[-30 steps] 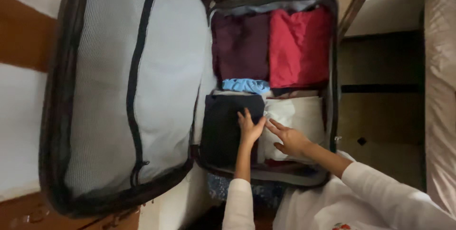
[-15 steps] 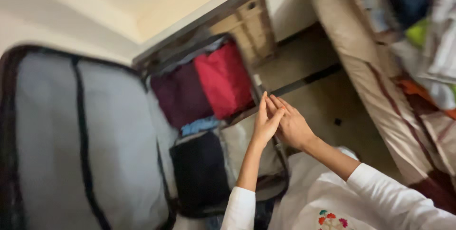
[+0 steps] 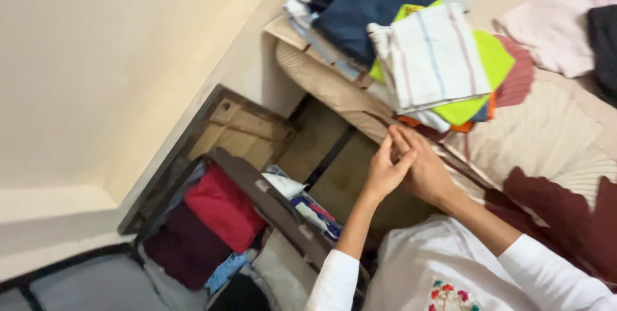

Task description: The person places folded clothes including a grey sweater, red shirt, and black garment into a suitcase one by one, smoothing them down by hand.

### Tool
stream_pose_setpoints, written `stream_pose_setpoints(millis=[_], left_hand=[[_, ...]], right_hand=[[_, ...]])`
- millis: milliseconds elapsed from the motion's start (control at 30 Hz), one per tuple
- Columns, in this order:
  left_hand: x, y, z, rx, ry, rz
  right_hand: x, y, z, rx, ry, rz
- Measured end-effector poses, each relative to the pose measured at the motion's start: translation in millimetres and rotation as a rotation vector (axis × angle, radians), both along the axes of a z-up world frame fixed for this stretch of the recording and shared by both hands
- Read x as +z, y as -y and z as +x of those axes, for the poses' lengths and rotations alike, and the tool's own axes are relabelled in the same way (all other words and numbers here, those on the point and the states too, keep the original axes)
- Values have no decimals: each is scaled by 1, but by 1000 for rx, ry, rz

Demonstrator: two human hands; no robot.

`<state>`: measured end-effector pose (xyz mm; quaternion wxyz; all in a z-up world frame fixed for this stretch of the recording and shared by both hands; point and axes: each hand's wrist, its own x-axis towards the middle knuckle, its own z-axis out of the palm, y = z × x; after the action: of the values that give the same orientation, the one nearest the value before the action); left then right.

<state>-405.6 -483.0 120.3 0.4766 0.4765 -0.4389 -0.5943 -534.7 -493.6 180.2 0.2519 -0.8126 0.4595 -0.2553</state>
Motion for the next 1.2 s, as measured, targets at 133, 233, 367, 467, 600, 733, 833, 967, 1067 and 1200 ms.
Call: stream_pose_setpoints(millis=[133,233,367,467,600,733,833,967,1067,1200], left_hand=[[11,25,-81,-114,89,-21],[27,48,-133,-206,75,-54],[29,67,-191,-289,223,7],[21,77,-228,-258,168,-54],[31,84,-263,-279,331,-69],[38,90,-307,-443,474,205],[29,97,-338,-413,439,-40],[12,106,-362,-414,420,-174],[10,105,-368,-442,469,-137],[8,94,-370,-486,504,-103]], right_hand=[[1,14,-75,-166,53,44],[0,26,-128,-227,115,18],[-12,43,-191,-337,111,98],[-22,54,-230,-367,191,108],[-36,69,-279,-378,246,167],[-65,76,-321,-401,270,172],[-102,78,-353,-460,388,214],[-189,79,-404,-656,461,385],[-251,74,-447,-876,828,479],[-284,69,-493,-1224,1661,926]])
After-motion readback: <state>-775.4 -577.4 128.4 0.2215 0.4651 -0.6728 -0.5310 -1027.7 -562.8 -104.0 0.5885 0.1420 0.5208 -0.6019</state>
